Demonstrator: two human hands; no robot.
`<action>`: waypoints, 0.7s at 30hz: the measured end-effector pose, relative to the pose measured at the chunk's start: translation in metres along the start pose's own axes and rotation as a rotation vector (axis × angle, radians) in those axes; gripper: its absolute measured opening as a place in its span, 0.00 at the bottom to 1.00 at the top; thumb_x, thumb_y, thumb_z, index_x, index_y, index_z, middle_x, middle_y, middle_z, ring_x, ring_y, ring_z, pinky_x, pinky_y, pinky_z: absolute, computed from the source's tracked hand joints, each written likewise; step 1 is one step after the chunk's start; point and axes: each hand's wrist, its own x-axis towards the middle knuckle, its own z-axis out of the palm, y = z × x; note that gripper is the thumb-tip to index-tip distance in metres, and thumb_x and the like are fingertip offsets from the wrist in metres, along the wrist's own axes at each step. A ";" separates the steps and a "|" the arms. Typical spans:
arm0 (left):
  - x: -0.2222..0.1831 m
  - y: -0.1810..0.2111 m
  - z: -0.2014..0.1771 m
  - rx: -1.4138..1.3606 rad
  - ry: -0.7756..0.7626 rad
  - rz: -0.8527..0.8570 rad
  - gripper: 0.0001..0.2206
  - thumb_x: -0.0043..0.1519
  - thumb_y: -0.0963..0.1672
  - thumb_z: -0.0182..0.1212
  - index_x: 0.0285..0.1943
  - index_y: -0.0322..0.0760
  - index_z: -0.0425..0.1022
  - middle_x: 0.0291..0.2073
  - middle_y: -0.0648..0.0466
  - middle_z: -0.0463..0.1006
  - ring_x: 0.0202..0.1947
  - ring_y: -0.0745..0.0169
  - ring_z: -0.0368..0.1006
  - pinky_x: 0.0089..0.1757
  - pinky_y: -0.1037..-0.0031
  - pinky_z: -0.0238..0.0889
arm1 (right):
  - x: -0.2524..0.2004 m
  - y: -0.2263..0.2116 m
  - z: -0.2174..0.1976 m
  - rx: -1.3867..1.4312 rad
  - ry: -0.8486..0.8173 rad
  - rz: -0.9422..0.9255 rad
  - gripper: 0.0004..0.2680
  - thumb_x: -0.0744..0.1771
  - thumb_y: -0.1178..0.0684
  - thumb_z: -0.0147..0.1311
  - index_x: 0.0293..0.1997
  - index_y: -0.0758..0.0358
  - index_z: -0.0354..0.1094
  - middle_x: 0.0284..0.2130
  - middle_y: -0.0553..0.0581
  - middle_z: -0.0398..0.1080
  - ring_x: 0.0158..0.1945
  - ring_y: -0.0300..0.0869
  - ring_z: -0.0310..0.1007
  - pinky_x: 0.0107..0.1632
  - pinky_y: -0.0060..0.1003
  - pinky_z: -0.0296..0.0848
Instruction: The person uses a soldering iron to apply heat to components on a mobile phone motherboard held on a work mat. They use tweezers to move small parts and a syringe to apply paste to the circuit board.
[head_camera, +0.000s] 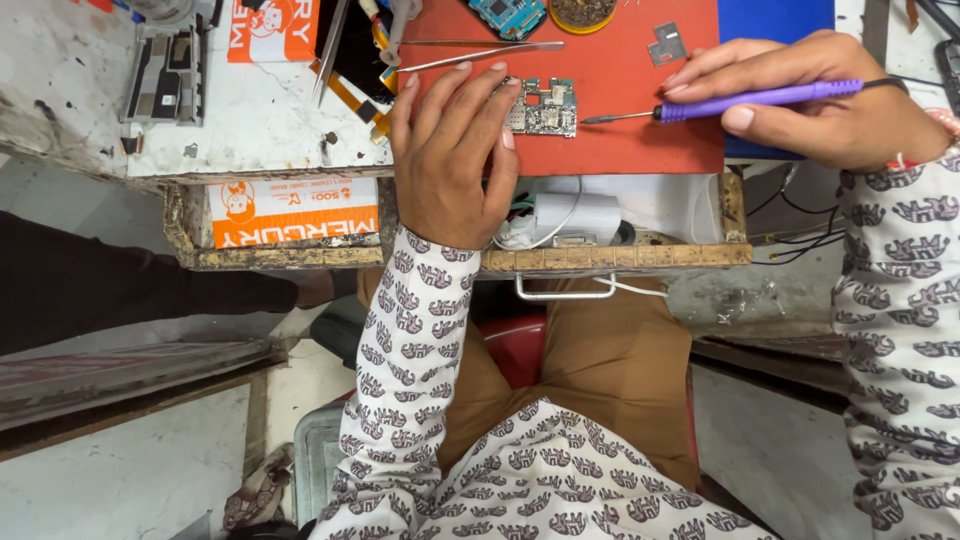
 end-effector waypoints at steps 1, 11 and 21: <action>0.000 0.000 0.000 -0.001 -0.002 -0.002 0.16 0.67 0.42 0.57 0.64 0.40 0.75 0.64 0.56 0.74 0.67 0.54 0.65 0.70 0.52 0.45 | 0.001 -0.001 0.001 -0.016 -0.004 0.008 0.13 0.68 0.61 0.52 0.59 0.66 0.71 0.56 0.62 0.74 0.64 0.47 0.71 0.67 0.41 0.68; -0.001 -0.001 0.001 -0.002 -0.012 -0.009 0.15 0.67 0.42 0.57 0.63 0.39 0.76 0.64 0.56 0.73 0.68 0.53 0.65 0.71 0.53 0.45 | 0.002 0.000 0.002 -0.061 -0.020 0.007 0.14 0.67 0.60 0.53 0.61 0.65 0.71 0.54 0.61 0.75 0.62 0.46 0.72 0.62 0.38 0.71; -0.001 0.000 0.002 0.007 -0.016 -0.011 0.15 0.67 0.42 0.56 0.64 0.39 0.76 0.64 0.55 0.73 0.68 0.53 0.65 0.71 0.53 0.45 | 0.002 -0.003 0.003 -0.041 -0.005 0.047 0.13 0.67 0.60 0.53 0.59 0.65 0.72 0.53 0.62 0.75 0.59 0.45 0.74 0.58 0.36 0.73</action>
